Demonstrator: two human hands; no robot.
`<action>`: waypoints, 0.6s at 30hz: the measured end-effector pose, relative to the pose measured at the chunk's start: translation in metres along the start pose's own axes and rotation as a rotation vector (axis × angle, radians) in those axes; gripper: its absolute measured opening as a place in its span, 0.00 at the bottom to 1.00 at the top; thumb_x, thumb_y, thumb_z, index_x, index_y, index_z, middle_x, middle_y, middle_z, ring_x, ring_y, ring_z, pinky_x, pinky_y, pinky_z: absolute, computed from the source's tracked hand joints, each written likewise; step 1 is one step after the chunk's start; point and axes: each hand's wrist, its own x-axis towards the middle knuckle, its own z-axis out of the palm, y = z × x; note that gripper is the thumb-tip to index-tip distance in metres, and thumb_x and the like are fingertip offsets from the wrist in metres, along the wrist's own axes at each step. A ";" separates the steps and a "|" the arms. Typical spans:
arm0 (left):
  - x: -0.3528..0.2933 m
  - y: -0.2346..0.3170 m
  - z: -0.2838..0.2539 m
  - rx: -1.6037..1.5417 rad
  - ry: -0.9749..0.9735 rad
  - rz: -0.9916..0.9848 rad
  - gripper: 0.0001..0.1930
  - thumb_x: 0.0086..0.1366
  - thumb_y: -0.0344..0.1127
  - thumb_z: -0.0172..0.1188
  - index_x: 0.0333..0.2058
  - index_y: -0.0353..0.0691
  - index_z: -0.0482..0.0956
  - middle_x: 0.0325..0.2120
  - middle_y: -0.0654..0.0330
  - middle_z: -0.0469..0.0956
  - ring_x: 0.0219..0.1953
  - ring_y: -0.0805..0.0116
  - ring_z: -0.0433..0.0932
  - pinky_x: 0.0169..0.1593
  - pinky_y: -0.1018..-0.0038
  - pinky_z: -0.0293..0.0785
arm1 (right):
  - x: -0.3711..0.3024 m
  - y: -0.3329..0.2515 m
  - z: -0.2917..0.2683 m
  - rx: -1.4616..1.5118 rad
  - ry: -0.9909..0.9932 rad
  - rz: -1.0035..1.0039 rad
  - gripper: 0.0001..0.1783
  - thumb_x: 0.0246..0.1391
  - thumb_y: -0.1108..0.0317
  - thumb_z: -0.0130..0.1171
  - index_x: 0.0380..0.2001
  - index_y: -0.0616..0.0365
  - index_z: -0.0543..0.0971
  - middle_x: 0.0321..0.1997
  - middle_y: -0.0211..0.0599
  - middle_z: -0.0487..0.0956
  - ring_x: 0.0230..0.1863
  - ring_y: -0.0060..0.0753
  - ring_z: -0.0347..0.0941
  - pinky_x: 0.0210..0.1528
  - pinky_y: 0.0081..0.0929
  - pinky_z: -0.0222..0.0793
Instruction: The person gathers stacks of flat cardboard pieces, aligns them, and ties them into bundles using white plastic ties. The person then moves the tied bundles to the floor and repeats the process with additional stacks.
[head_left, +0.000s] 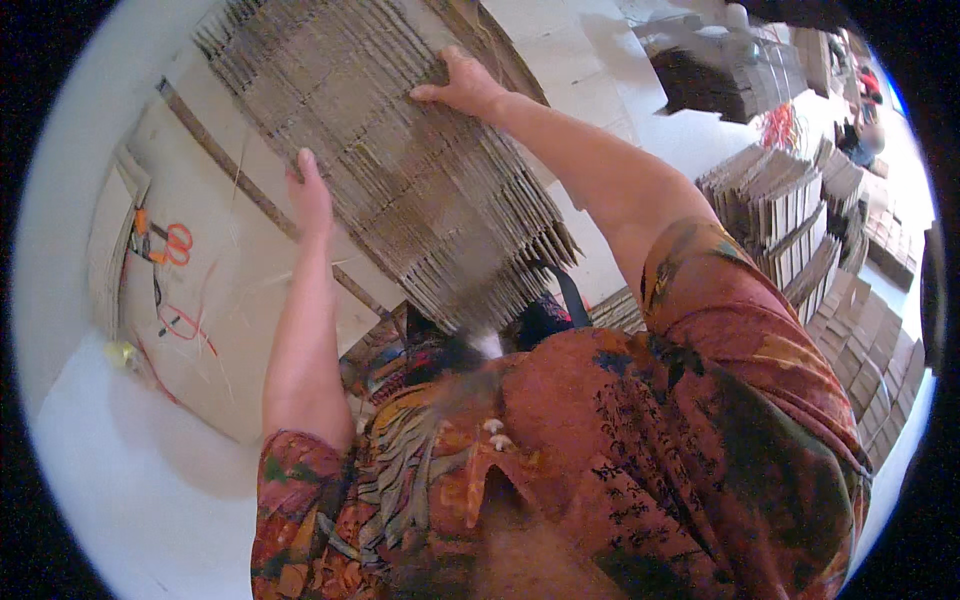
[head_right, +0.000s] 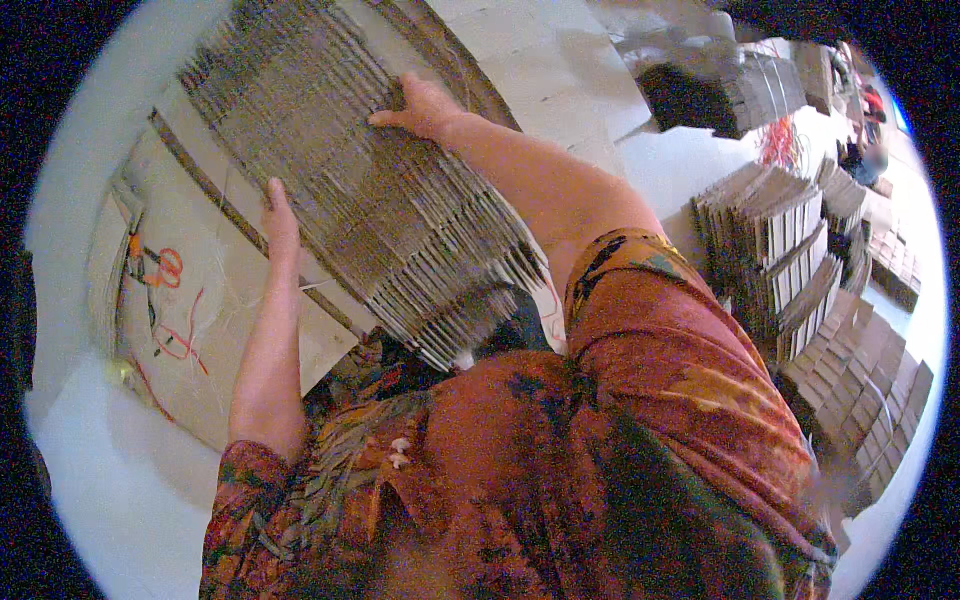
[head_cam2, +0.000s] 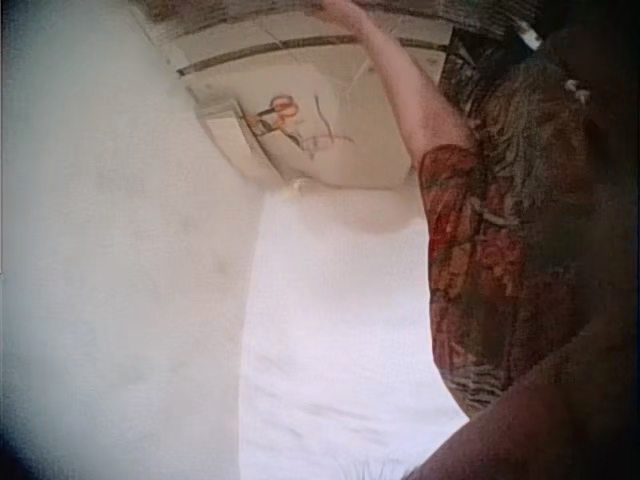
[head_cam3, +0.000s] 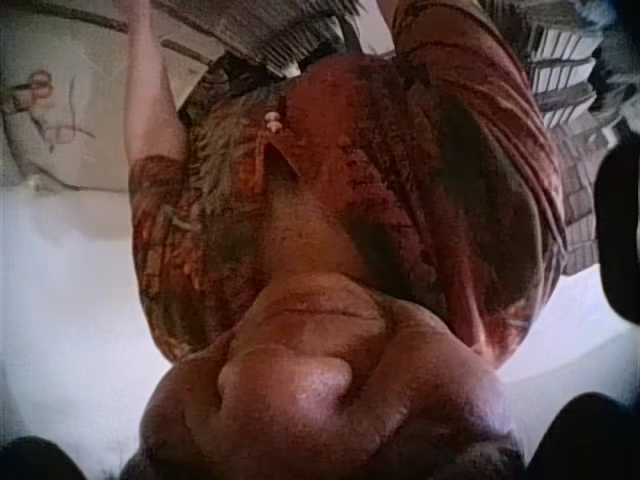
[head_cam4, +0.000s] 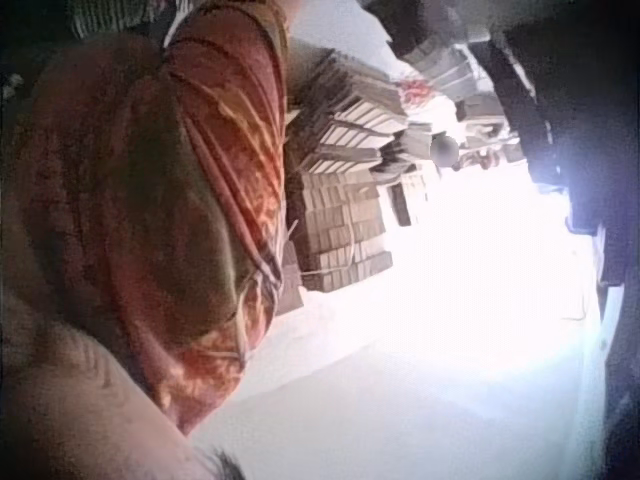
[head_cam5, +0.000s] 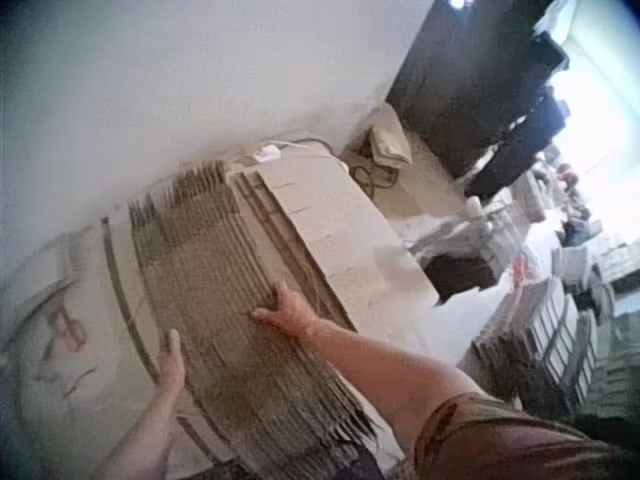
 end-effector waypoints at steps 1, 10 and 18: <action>-0.003 -0.001 -0.004 -0.015 0.004 -0.025 0.38 0.62 0.57 0.47 0.55 0.25 0.55 0.55 0.45 0.61 0.56 0.57 0.61 0.58 0.69 0.55 | -0.006 -0.005 0.001 -0.001 -0.042 0.045 0.45 0.35 0.36 0.62 0.44 0.65 0.66 0.44 0.58 0.72 0.48 0.55 0.68 0.49 0.42 0.64; -0.021 -0.013 -0.026 0.119 0.094 0.064 0.37 0.63 0.52 0.48 0.57 0.25 0.50 0.55 0.41 0.60 0.56 0.53 0.62 0.57 0.67 0.57 | -0.036 -0.023 0.015 0.042 -0.025 0.098 0.41 0.36 0.41 0.65 0.42 0.66 0.65 0.40 0.54 0.71 0.45 0.51 0.67 0.47 0.38 0.63; -0.027 -0.007 -0.031 0.167 0.078 0.167 0.33 0.62 0.48 0.51 0.56 0.27 0.54 0.53 0.38 0.60 0.56 0.50 0.61 0.57 0.62 0.56 | -0.054 -0.035 0.017 0.112 0.008 0.205 0.39 0.36 0.43 0.66 0.42 0.63 0.66 0.41 0.54 0.71 0.46 0.52 0.67 0.47 0.40 0.63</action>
